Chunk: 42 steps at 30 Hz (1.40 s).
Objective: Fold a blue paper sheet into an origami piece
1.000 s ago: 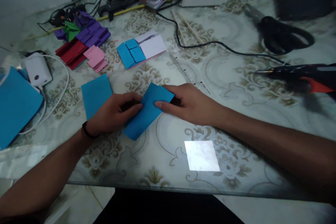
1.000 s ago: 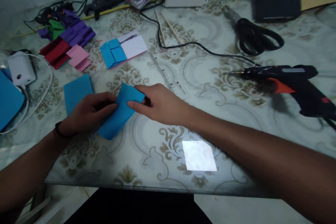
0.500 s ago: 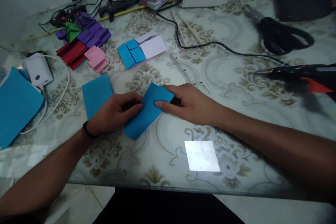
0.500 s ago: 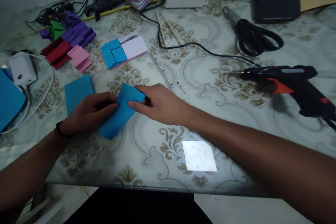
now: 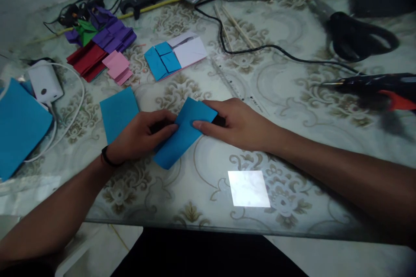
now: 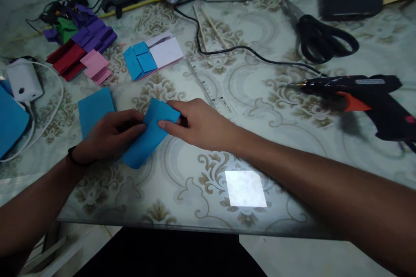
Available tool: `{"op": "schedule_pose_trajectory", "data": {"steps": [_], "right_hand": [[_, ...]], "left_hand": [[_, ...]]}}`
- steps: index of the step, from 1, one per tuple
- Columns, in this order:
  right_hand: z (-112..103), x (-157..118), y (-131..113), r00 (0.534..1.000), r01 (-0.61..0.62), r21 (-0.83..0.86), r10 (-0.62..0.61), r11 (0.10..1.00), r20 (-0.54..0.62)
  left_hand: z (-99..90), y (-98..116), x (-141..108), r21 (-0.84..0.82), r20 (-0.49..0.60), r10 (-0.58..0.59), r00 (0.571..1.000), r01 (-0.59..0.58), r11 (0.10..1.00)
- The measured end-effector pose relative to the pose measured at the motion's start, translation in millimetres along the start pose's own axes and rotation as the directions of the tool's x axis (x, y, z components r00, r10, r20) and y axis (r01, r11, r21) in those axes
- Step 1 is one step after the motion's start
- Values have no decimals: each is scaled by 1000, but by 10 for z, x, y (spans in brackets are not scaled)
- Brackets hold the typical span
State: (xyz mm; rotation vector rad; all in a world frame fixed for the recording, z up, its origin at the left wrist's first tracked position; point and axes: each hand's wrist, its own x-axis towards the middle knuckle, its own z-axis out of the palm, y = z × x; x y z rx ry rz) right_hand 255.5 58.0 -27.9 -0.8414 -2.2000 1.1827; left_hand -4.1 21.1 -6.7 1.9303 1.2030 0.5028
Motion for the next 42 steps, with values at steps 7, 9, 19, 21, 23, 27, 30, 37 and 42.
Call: {"op": "schedule_pose_trajectory", "data": {"steps": [7, 9, 19, 21, 23, 27, 30, 37, 42], "right_hand": [[-6, -7, 6, 1000, 9, -10, -9, 1000, 4], [-7, -5, 7, 1000, 11, -21, -11, 1000, 0], [23, -18, 41, 999, 6, -13, -6, 1000, -32], [24, -20, 44, 999, 12, -10, -12, 1000, -38], [15, -20, 32, 1000, -2, -14, 2, 1000, -22], [-9, -15, -5, 1000, -18, -46, 18, 999, -5], [-15, -13, -17, 1000, -13, -58, 12, 998, -9], [-14, -18, -23, 999, -48, -49, 49, 998, 8], [-17, -21, -36, 998, -56, -39, 56, 998, 1]], "left_hand": [[6, -20, -5, 16, -6, -6, 1000, 7, 1000], [4, -19, -4, 23, -12, -4, 1000, 5, 1000], [-4, -21, -2, 14, -7, -14, 1000, 14, 1000], [-5, -33, -5, 16, -8, -12, 1000, 12, 1000], [-7, -45, -6, 19, -6, -13, 1000, 14, 1000], [-8, -50, -9, 24, -9, -20, 1000, 20, 1000], [-8, -43, -12, 20, -6, -26, 1000, 26, 999], [-1, -38, -6, 16, -19, -2, 1000, 2, 1000], [-2, -38, -7, 5, -24, -5, 1000, 5, 1000]]}}
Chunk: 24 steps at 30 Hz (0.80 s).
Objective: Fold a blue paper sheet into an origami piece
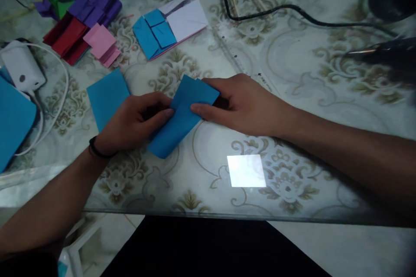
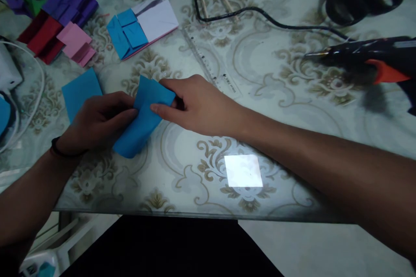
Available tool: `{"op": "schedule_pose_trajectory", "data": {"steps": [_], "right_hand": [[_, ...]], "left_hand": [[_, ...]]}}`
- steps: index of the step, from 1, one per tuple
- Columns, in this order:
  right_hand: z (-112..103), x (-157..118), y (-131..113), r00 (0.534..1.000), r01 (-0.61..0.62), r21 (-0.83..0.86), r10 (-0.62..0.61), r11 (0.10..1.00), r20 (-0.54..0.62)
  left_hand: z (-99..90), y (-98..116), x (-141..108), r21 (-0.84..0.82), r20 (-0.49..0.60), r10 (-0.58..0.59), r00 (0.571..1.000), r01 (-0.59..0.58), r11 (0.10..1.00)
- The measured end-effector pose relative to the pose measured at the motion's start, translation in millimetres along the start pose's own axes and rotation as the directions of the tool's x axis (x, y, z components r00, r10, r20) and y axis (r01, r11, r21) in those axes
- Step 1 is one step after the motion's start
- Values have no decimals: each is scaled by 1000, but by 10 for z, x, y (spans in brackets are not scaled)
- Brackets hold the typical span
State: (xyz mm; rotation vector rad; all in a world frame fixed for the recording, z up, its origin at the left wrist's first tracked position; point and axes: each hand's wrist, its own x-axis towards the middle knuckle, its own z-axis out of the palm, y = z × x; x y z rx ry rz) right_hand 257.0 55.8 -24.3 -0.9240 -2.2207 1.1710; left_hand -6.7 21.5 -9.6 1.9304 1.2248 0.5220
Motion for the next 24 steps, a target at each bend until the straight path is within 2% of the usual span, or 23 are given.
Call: {"op": "schedule_pose_trajectory", "data": {"steps": [15, 24], "right_hand": [[-2, -3, 6, 1000, 29, -44, -29, 999, -1], [-4, -8, 17, 1000, 18, -58, -18, 998, 1]], "left_hand": [[12, 13, -2, 17, -2, -26, 1000, 26, 1000], [11, 1, 10, 0, -1, 1, 1000, -1, 1000]]}}
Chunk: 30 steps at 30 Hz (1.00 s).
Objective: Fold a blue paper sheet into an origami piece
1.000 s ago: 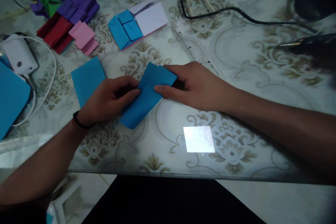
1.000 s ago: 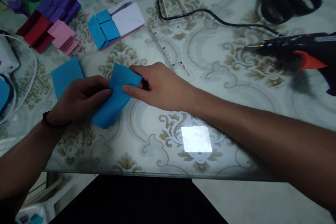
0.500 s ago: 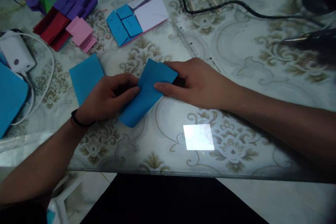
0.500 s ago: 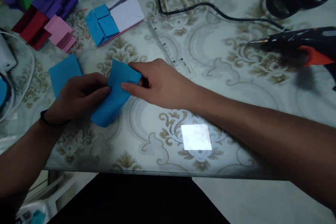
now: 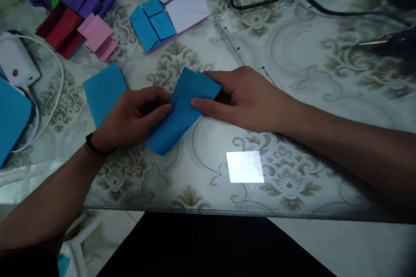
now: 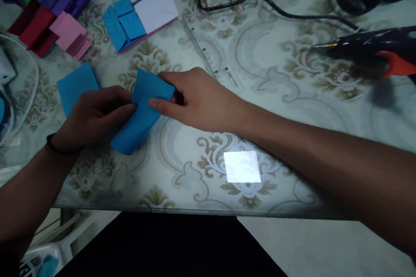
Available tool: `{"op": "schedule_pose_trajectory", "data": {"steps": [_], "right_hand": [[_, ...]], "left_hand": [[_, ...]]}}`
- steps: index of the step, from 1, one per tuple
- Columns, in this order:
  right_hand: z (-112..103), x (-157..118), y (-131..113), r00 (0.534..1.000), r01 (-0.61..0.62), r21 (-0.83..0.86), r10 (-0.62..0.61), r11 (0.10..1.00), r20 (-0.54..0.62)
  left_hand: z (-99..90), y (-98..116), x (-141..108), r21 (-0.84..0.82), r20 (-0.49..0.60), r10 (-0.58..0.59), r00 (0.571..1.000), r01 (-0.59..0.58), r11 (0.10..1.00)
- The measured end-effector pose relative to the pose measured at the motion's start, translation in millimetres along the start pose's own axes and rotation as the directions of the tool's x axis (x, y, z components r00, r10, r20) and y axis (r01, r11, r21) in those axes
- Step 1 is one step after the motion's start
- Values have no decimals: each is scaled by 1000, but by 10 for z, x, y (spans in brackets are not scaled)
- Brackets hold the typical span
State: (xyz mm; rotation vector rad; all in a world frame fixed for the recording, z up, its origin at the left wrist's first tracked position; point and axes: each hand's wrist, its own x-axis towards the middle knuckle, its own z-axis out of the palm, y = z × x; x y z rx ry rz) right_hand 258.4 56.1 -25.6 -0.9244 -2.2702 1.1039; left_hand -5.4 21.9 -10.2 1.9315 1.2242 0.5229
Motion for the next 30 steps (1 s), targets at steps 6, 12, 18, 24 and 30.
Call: {"op": "schedule_pose_trajectory", "data": {"steps": [6, 12, 18, 24, 30], "right_hand": [[5, -2, -7, 1000, 3, 4, -3, 1000, -8], [-4, -6, 4, 1000, 20, -8, -20, 1000, -17], [6, -14, 9, 1000, 18, -15, -18, 1000, -21], [10, -15, 8, 998, 41, -19, -42, 999, -38], [11, -10, 7, 999, 35, -20, -35, 999, -26]], "left_hand": [[-1, -9, 9, 5, -8, 43, 999, -43, 999], [-4, -8, 10, 25, -21, 74, 997, -74, 997], [7, 0, 16, 26, -21, 61, 998, -60, 998], [4, -5, 15, 23, -5, 55, 998, -55, 998], [-1, -2, 6, -3, -1, 64, 998, -64, 998]]}}
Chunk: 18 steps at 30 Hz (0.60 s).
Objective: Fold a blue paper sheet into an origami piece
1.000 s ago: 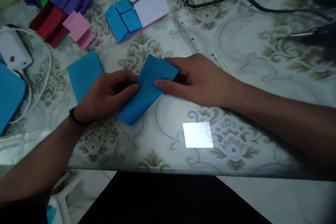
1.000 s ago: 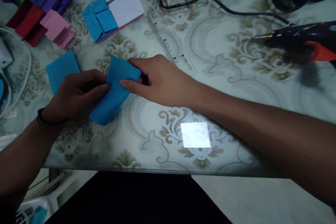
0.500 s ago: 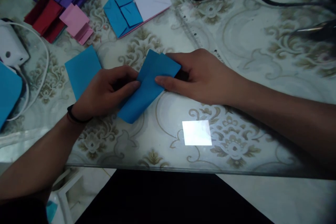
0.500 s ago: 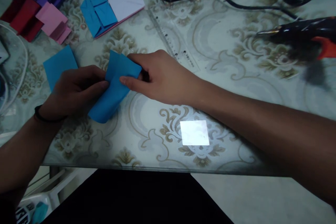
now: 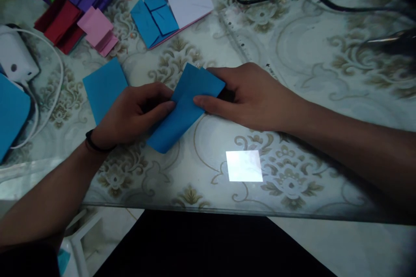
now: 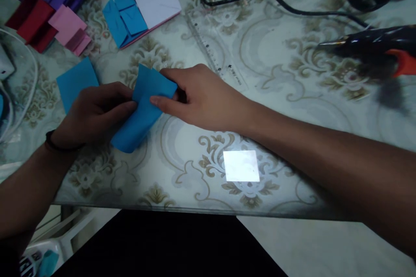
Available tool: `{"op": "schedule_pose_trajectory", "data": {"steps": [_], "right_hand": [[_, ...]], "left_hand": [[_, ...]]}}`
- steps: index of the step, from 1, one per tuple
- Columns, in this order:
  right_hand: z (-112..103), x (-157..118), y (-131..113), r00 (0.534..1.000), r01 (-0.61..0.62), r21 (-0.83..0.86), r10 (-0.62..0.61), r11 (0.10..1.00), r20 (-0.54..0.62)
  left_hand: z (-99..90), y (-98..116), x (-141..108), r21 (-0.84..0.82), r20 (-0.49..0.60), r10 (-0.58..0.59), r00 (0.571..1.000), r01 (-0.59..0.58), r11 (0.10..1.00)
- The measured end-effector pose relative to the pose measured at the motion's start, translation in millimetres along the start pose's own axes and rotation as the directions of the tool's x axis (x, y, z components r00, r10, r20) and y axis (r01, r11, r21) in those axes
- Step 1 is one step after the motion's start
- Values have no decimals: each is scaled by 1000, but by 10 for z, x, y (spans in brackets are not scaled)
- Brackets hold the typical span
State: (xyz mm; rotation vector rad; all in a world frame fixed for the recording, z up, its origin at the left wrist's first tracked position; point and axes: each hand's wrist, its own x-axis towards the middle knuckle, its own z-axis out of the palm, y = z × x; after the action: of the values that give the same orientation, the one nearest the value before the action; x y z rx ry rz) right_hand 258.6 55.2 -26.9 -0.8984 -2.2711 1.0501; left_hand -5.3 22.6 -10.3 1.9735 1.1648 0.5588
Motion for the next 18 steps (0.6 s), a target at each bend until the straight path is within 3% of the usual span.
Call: {"op": "schedule_pose_trajectory", "data": {"steps": [18], "right_hand": [[-16, 9, -36, 999, -30, 24, 30, 999, 12]], "left_hand": [[-7, 0, 6, 11, 12, -21, 1000, 21, 1000]]}}
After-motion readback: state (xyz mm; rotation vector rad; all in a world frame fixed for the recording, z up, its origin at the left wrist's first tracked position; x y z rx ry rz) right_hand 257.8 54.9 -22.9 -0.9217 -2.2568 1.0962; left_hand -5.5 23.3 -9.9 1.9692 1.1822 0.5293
